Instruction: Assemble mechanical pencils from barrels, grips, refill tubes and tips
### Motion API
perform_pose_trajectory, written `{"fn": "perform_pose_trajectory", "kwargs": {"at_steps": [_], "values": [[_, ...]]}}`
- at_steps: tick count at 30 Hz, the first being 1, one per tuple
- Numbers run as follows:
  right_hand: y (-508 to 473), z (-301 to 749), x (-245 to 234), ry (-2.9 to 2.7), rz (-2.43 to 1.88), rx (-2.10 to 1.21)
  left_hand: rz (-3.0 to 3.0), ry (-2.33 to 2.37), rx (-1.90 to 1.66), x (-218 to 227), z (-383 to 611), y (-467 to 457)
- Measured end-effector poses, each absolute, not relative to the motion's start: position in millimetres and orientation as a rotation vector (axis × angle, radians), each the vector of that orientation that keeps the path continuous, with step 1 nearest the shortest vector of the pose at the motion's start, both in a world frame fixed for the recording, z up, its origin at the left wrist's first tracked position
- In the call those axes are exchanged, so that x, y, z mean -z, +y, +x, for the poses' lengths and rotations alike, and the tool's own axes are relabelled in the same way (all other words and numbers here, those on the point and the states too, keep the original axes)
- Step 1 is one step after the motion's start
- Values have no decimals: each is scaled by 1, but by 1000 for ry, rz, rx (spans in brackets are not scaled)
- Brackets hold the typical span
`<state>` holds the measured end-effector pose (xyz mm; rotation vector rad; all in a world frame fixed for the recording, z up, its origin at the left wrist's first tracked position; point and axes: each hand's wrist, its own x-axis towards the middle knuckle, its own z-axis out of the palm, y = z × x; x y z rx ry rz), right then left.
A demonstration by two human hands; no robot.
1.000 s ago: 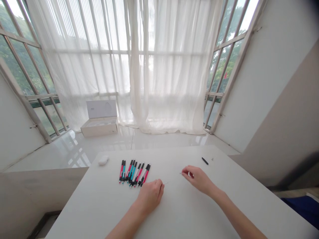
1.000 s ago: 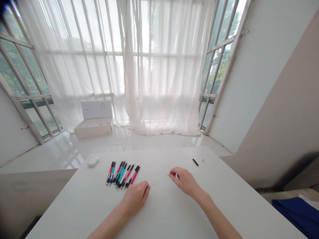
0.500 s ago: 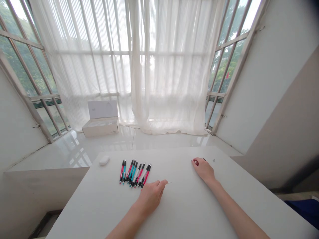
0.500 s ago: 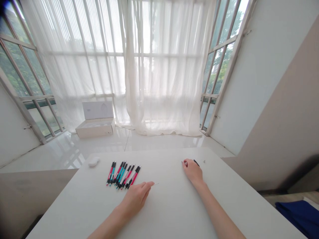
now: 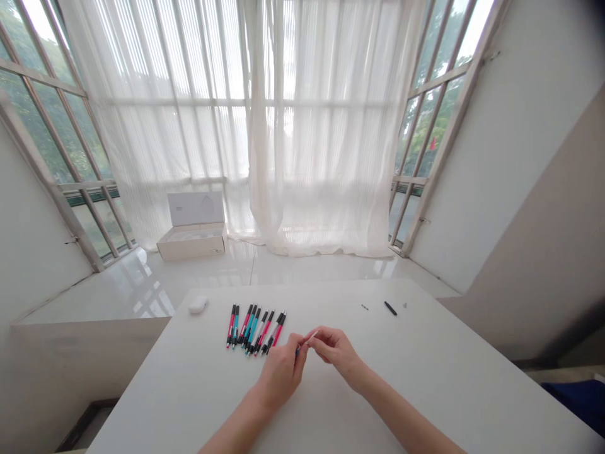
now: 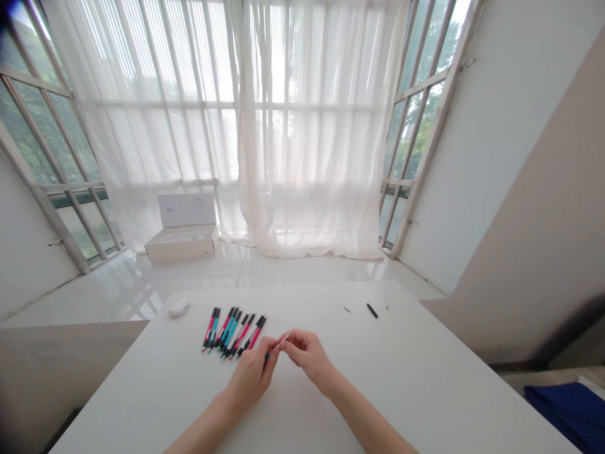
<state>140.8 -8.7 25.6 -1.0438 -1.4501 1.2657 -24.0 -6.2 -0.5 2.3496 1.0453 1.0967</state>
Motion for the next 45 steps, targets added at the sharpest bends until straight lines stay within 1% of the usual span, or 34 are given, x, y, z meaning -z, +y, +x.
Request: {"fn": "perform_pose_trajectory", "kwargs": {"at_steps": [4, 8, 10, 15, 21, 26, 30, 32, 34, 36, 40, 45], "values": [[0, 159, -40, -1308, -1120, -1087, 2353, 1048, -1087, -3, -25, -7], [21, 209, -52, -1449, -1479, -664, 2342, 1000, -1162, -7, -27, -7], [32, 232, -52, -1512, -1610, -558, 2328, 1000, -1182, -8, -27, -6], [52, 254, -34, -1577, -1808, -384, 2378, 1025, -1100, -4, -27, -5], [62, 239, -13, -1633, -1909, -320, 2461, 1023, -1114, -1, -28, -4], [58, 240, -19, -1637, -1895, -336, 2522, 899, -1112, -4, -31, 0], [39, 226, -32, -1669, -1761, -428, 2569, 847, -1110, -5, -30, 1], [23, 207, -34, -1723, -1619, -623, 2542, 833, -1152, -3, -29, 0], [7, 186, -34, -1767, -1351, -1012, 2491, 822, -1188, -1, -27, -1], [-5, 167, -31, -1723, -1190, -1206, 2446, 823, -1197, 0, -26, -1], [-12, 154, -28, -1616, -1148, -1242, 2445, 854, -1175, 1, -26, -2], [-6, 170, -29, -1545, -1185, -1224, 2545, 975, -1058, -4, -27, -4]]}}
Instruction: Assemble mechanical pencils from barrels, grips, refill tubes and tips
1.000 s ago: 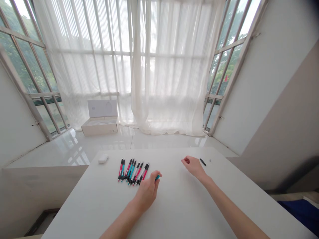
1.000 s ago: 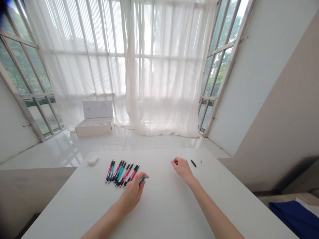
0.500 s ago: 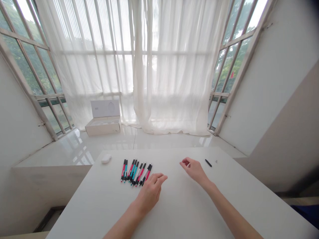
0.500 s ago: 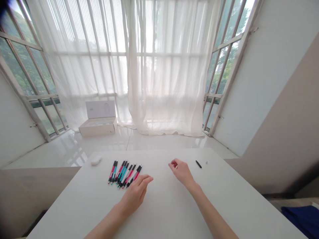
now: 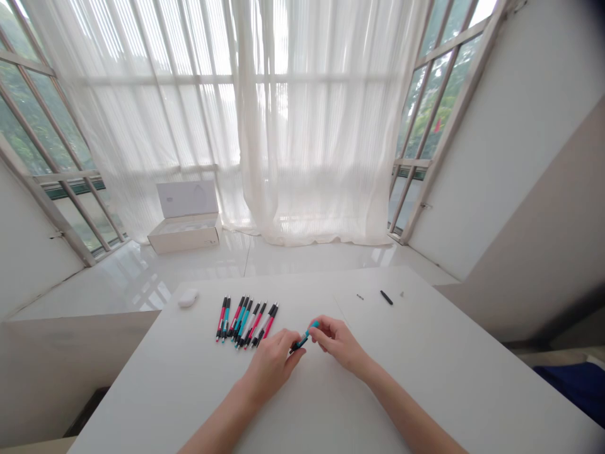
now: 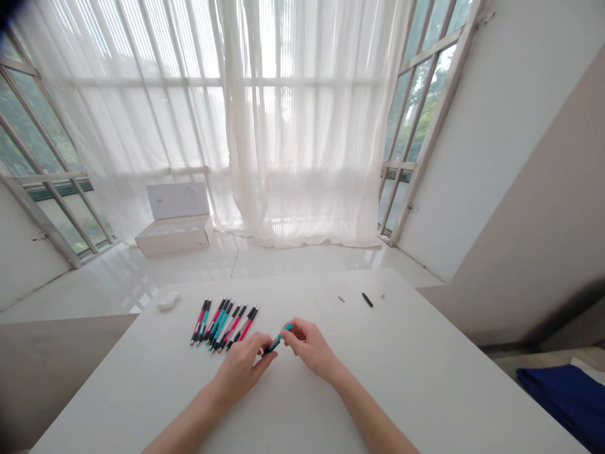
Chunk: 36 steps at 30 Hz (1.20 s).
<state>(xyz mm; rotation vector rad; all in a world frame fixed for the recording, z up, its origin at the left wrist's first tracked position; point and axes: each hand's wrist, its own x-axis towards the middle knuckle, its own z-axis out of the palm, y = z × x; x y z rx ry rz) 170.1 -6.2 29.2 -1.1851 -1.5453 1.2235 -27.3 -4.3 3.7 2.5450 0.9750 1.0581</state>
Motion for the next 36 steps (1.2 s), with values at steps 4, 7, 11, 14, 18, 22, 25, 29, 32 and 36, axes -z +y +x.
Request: {"fn": "perform_pose_trajectory", "kwargs": {"at_steps": [4, 7, 11, 14, 18, 22, 25, 29, 32, 36], "values": [[-4, 173, -26, -1524, -1261, -1221, 2624, 1008, -950, -5, -25, -8], [-5, 165, -22, -1496, -1284, -1209, 2686, 978, -935, -3, -22, -10], [-7, 154, -18, -1553, -1211, -1234, 2706, 966, -975, 0, -19, -10], [-6, 156, -16, -1611, -1229, -1201, 2729, 967, -961, -2, -20, -9], [4, 173, -14, -1630, -1438, -1077, 2794, 1157, -900, -10, -29, -2], [23, 182, -15, -1653, -1568, -945, 2757, 1525, -861, -19, -47, 10], [43, 177, -16, -1701, -1646, -832, 2694, 1714, -784, -23, -58, 15], [66, 161, -16, -1763, -1750, -747, 2669, 1849, -578, -25, -62, 15], [73, 154, -14, -1786, -1819, -708, 2660, 1900, -476, -24, -61, 15], [73, 154, -13, -1792, -1871, -668, 2651, 1900, -492, -19, -59, 17]]}}
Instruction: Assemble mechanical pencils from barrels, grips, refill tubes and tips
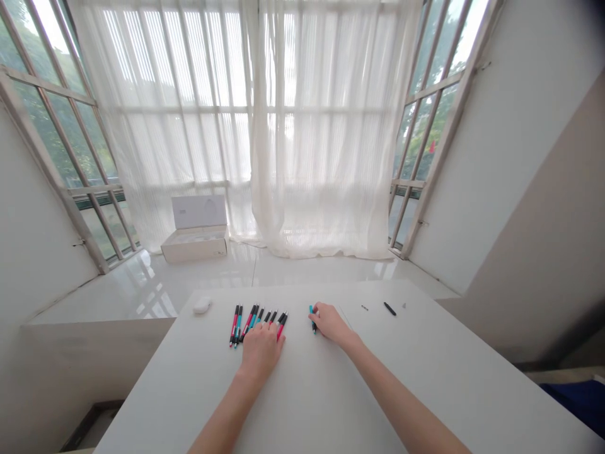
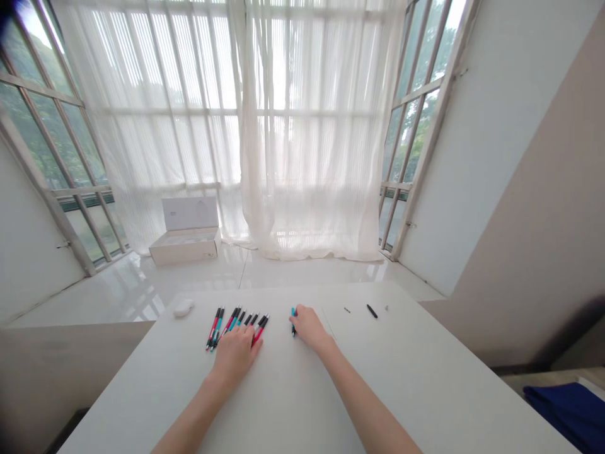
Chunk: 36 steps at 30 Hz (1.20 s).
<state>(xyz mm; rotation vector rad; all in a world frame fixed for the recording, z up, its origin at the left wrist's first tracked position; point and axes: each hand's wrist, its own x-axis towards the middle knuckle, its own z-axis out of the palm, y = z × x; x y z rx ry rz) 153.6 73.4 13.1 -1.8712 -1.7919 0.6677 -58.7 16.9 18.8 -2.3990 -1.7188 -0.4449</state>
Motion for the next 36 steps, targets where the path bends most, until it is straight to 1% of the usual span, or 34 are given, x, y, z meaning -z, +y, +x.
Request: {"fn": "perform_pose_trajectory", "kwargs": {"at_steps": [7, 11, 15, 22, 26, 33, 36], "values": [[63, 165, -19, -1756, -1781, -600, -2356, -1573, 613, -13, -57, 18], [44, 166, -22, -1803, -1584, -741, -2447, -1293, 774, -16, -50, 11], [22, 170, -26, -1841, -1423, -880, -2560, -1072, 767, -17, -38, 2], [6, 183, -21, -1828, -1352, -945, -2583, -1126, 679, -14, -34, 0], [2, 179, -17, -1761, -1360, -996, -2609, -1187, 725, -13, -35, 0], [-4, 171, -11, -1811, -1387, -926, -2719, -1140, 809, -9, -27, -6], [-7, 170, -11, -1884, -1394, -816, -2718, -1148, 846, -8, -28, -6]]}}
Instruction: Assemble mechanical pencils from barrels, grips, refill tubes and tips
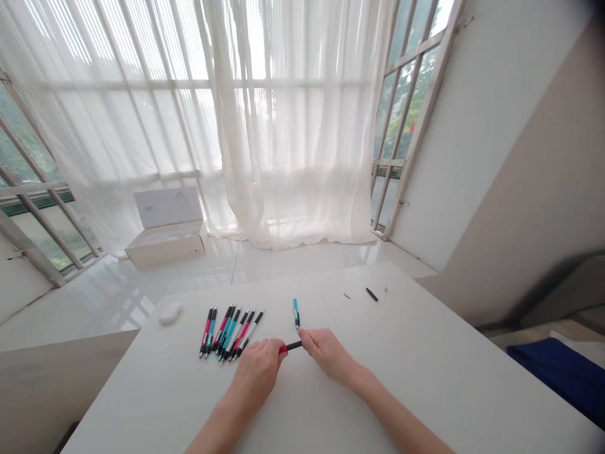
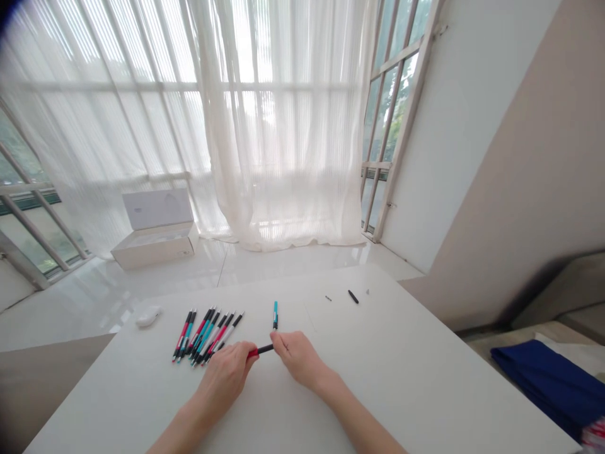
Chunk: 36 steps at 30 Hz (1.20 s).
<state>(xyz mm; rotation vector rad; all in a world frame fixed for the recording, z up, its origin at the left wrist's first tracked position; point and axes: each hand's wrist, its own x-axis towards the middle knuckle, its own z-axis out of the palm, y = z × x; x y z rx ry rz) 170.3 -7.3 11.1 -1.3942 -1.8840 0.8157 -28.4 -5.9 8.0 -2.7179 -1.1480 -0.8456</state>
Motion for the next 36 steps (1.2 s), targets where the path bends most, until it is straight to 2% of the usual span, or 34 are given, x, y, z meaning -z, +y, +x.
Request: {"fn": "perform_pose_trajectory", "kwargs": {"at_steps": [9, 23, 36], "values": [[-16, 176, -22, -2078, -1378, -439, -2743, -1066, 749, -17, -31, -8], [-18, 166, -26, -1843, -1228, -853, -2751, -1070, 840, -14, -30, -9], [-16, 172, -26, -1813, -1118, -733, -2791, -1092, 879, -12, -29, -9]]}}
